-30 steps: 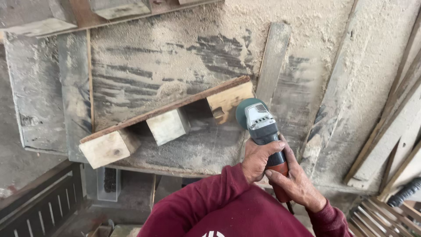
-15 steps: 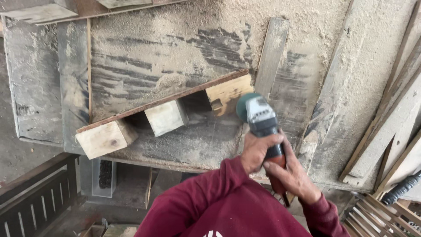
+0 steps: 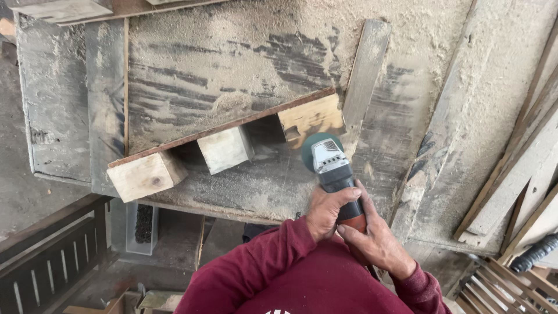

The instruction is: The person uses an angle grinder with a sanding disc to smooth the surfaces of a wooden pallet. They systematically move the tool across the top and side faces of the pallet's slats and blocks, generating sawdust. The person occasionally repositions the pallet to access different areas.

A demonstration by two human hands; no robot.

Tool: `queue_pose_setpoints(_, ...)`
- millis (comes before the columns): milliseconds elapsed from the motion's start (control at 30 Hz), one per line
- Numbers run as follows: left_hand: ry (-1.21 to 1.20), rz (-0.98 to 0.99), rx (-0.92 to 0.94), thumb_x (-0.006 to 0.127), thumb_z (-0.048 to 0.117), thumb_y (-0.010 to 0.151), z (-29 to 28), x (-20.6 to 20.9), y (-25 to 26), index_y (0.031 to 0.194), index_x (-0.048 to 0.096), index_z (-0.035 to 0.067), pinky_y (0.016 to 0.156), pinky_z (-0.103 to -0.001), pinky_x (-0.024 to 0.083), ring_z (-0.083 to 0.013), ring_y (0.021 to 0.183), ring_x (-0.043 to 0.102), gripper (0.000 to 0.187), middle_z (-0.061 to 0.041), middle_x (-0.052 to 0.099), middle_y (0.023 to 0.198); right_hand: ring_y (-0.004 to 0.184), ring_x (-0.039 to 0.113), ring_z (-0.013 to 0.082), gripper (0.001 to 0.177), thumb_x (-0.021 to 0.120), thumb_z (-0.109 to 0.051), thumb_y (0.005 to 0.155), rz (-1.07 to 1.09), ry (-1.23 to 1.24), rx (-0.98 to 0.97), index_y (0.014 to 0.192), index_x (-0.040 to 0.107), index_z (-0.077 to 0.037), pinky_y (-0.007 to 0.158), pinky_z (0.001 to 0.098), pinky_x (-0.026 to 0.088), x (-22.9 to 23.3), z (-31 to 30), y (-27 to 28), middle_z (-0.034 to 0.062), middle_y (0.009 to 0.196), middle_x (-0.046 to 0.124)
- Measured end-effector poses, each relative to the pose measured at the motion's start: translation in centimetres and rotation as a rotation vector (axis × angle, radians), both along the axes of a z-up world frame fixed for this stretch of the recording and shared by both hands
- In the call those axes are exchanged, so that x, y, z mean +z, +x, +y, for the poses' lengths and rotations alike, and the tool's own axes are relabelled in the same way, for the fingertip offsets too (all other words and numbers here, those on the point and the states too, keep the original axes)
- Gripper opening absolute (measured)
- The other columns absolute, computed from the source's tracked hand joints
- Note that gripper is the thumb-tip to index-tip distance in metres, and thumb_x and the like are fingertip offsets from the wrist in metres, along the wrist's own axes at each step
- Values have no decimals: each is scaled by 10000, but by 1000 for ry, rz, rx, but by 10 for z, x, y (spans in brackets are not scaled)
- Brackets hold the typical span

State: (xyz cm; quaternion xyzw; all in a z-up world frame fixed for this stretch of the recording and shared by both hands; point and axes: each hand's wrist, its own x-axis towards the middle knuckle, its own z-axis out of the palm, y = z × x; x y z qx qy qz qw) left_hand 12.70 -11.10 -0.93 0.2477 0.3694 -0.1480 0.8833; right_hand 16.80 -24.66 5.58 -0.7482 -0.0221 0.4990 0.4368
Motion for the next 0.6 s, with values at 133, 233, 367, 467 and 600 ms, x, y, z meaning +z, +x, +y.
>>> queue_pose_setpoints(133,15,-21,46,798,136,845,8,3,-11,1114,627,20,807,-361,611,-173,869,672,339,-72,668,991,1164,702,333,1127,716,-236,783,94,-55,-3,1649,0,-161,978,430,578,-1,10,-7,234,1351,603)
queue_pose_setpoints(233,-4,-80,107,783,131,829,12,5,-19,1106,603,59,811,-361,621,-164,865,677,338,-48,656,979,1147,710,318,1172,732,-192,734,79,-100,58,1670,28,-178,970,409,580,1,18,-5,222,1336,619)
queue_pose_setpoints(367,67,-70,179,784,101,847,15,1,-30,1110,607,33,813,-351,604,-171,868,671,324,-67,659,980,1191,674,303,1107,769,-184,735,-10,-13,100,1622,109,-129,980,398,542,-2,25,-6,235,1347,621)
queue_pose_setpoints(467,63,-57,165,789,108,851,13,-4,-34,1122,611,20,825,-352,603,-175,880,675,336,-74,664,991,1142,707,304,1124,776,-188,723,35,-28,63,1626,108,-147,958,393,560,-8,22,-8,228,1293,658)
queue_pose_setpoints(600,49,-73,136,795,117,844,1,-11,-17,1156,626,21,828,-342,595,-166,886,678,367,-70,673,1010,1113,709,298,1182,739,-147,698,61,-29,25,1681,85,-199,922,390,609,-16,9,-2,205,1317,609)
